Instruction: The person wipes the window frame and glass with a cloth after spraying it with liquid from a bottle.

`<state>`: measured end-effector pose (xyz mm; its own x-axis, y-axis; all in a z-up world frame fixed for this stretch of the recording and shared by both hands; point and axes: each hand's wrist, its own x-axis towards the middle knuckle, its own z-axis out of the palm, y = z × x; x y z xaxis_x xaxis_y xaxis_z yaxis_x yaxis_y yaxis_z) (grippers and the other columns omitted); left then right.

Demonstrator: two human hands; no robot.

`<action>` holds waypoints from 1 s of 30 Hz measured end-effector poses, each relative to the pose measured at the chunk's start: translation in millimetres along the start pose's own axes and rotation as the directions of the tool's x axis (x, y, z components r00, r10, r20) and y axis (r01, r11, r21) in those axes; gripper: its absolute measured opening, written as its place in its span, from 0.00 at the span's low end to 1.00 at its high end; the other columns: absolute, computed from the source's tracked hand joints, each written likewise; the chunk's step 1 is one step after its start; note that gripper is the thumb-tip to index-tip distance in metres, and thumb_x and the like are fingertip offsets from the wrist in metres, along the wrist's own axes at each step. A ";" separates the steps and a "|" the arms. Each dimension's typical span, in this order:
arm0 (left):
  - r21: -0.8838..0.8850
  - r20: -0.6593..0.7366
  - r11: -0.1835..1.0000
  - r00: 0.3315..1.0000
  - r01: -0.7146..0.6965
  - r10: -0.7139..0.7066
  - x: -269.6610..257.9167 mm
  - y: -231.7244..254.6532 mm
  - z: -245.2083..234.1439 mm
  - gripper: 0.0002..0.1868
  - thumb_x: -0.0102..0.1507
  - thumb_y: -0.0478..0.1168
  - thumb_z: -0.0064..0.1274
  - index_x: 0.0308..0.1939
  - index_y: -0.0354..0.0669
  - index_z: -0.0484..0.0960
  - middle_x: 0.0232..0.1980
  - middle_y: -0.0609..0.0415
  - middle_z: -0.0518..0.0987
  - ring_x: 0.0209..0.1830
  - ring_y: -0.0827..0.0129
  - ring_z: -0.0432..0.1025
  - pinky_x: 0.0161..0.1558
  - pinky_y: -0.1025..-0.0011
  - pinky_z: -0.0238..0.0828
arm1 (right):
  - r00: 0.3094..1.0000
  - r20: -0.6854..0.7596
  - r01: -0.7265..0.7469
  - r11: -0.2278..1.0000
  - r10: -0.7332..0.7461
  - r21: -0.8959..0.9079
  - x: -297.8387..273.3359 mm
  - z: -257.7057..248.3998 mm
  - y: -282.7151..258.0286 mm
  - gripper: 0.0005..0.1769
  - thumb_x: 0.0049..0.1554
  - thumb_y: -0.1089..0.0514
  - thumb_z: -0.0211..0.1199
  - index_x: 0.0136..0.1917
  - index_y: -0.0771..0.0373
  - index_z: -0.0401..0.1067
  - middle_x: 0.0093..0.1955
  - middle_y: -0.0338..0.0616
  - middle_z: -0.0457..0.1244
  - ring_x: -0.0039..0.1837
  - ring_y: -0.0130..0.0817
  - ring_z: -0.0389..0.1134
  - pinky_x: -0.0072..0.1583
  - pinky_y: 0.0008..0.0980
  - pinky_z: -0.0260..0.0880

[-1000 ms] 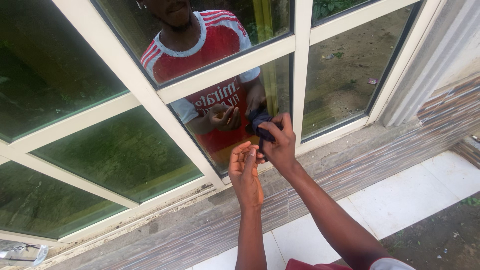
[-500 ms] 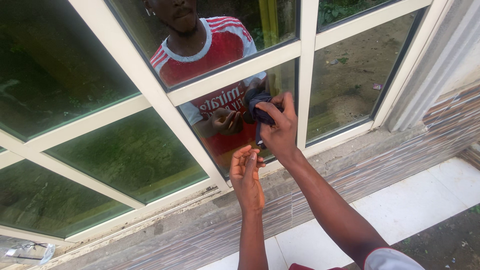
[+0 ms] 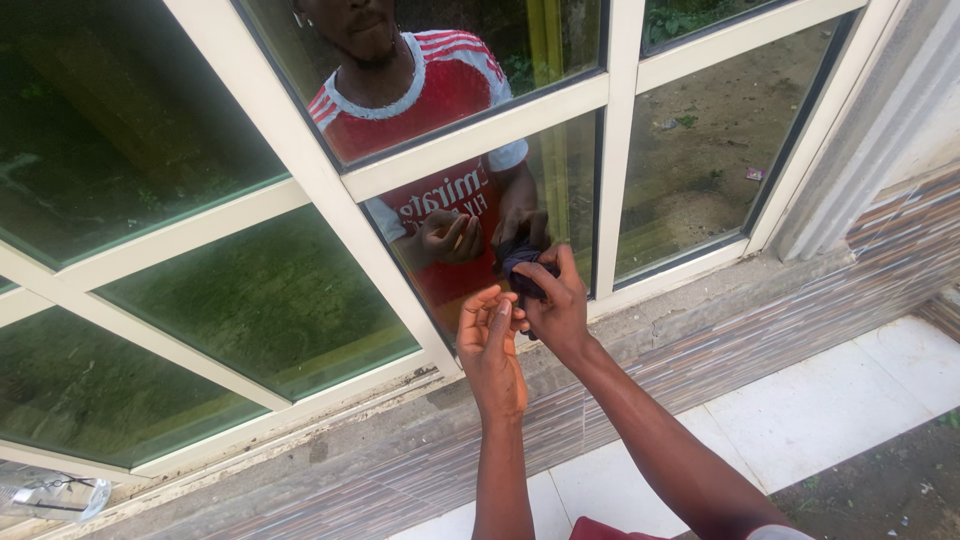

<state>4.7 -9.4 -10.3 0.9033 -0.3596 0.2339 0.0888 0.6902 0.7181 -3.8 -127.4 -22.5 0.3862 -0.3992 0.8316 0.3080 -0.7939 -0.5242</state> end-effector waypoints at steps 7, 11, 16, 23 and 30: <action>0.021 -0.023 1.000 1.000 0.011 -0.011 -0.3 1.1 -3.3 0.12 0.66 0.35 0.56 0.53 0.38 0.79 0.47 0.50 0.80 0.42 0.71 0.74 0.45 0.70 0.73 | 0.987 -0.099 0.129 0.992 -0.129 -0.006 58.5 -1.7 -27.8 0.19 0.51 0.74 0.64 0.56 0.63 0.77 0.51 0.48 0.56 0.50 0.39 0.65 0.48 0.37 0.68; 0.019 -0.033 1.000 0.999 0.020 -0.019 1.1 2.1 -6.7 0.13 0.65 0.35 0.56 0.53 0.39 0.79 0.47 0.50 0.80 0.42 0.71 0.74 0.45 0.70 0.74 | 0.982 -0.110 0.149 0.988 -0.151 -0.026 65.1 2.8 -34.3 0.19 0.53 0.75 0.64 0.57 0.63 0.77 0.51 0.48 0.56 0.50 0.39 0.65 0.50 0.37 0.68; -0.005 -0.016 1.000 1.000 -0.018 0.018 1.5 8.4 -10.7 0.13 0.66 0.34 0.56 0.54 0.37 0.79 0.48 0.50 0.80 0.43 0.72 0.74 0.47 0.70 0.73 | 0.993 -0.059 0.095 0.993 -0.099 -0.065 26.5 10.1 -22.4 0.21 0.47 0.74 0.66 0.55 0.64 0.76 0.50 0.49 0.56 0.49 0.43 0.65 0.49 0.40 0.67; -0.013 -0.006 0.999 0.999 -0.037 0.037 -2.3 16.3 -9.7 0.13 0.66 0.34 0.56 0.54 0.37 0.79 0.48 0.50 0.79 0.43 0.71 0.74 0.46 0.70 0.73 | 0.999 0.022 0.036 0.999 -0.035 -0.012 -11.5 13.6 -6.8 0.22 0.43 0.71 0.70 0.53 0.65 0.75 0.50 0.51 0.56 0.51 0.45 0.66 0.47 0.41 0.69; 0.020 -0.046 0.999 0.998 -0.047 0.048 -3.1 23.1 -19.3 0.11 0.66 0.34 0.56 0.53 0.38 0.79 0.47 0.50 0.80 0.43 0.71 0.73 0.45 0.71 0.73 | 0.987 -0.097 0.130 0.991 -0.128 0.012 45.4 11.9 -33.3 0.19 0.48 0.76 0.63 0.53 0.66 0.76 0.50 0.49 0.56 0.50 0.42 0.65 0.48 0.36 0.70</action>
<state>12.0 19.7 -7.1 0.9250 -0.2967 0.2372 0.0379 0.6934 0.7196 13.9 -113.6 30.5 0.2576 -0.3367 0.9057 0.3663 -0.8333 -0.4140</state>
